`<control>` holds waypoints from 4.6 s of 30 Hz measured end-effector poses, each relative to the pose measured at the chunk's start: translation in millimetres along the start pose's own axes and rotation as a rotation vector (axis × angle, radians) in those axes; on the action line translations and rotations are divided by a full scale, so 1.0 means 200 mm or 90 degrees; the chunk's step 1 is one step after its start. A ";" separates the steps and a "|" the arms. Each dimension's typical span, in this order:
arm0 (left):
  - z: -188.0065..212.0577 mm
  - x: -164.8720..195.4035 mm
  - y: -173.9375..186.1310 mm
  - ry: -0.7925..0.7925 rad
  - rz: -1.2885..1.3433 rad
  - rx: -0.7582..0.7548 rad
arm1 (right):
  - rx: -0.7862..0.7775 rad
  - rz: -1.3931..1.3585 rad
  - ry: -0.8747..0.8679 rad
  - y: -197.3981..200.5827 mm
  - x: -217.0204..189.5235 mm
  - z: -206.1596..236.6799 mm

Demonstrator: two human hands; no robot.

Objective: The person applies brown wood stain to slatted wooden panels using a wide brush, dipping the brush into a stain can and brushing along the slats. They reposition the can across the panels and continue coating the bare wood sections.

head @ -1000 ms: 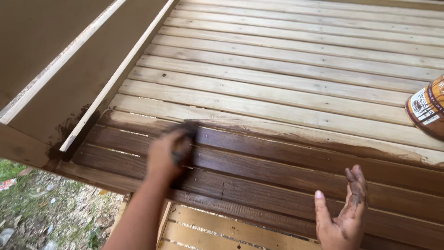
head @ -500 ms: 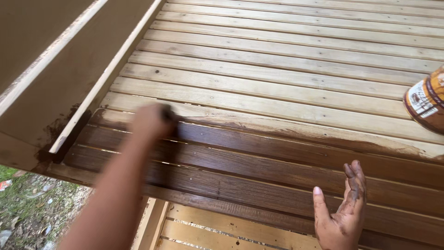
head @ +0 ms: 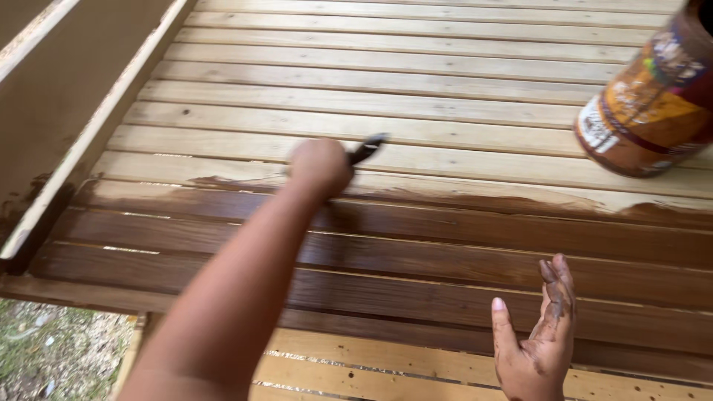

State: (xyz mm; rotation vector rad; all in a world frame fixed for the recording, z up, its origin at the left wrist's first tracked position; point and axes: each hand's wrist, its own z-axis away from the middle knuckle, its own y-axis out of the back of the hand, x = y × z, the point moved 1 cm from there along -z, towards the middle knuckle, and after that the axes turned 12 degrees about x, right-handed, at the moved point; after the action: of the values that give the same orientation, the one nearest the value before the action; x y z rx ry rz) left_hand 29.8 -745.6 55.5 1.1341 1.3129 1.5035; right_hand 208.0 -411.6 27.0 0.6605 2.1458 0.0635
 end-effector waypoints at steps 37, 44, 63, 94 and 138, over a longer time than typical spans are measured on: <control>0.14 -1.08 0.09 0.266 0.406 0.161 | 0.081 0.009 -0.007 -0.23 -0.19 0.18; 0.11 -0.10 -0.02 0.000 0.058 0.047 | 0.121 0.048 0.002 -0.16 -0.26 0.19; 0.31 -0.92 -0.28 0.242 0.659 0.260 | 0.071 0.054 -0.046 -0.04 -0.11 0.06; 0.52 0.31 -0.31 0.029 0.389 0.275 | -0.096 0.358 0.058 -0.13 0.08 0.01; 0.47 -1.22 -0.14 0.132 -0.112 0.088 | -0.138 0.074 -0.010 -0.87 -0.32 0.14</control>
State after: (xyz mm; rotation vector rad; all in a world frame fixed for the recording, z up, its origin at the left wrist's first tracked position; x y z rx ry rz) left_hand 183.5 -952.2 6.5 0.9379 1.6354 1.4462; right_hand 184.7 -596.7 8.8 0.6552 2.0474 0.3479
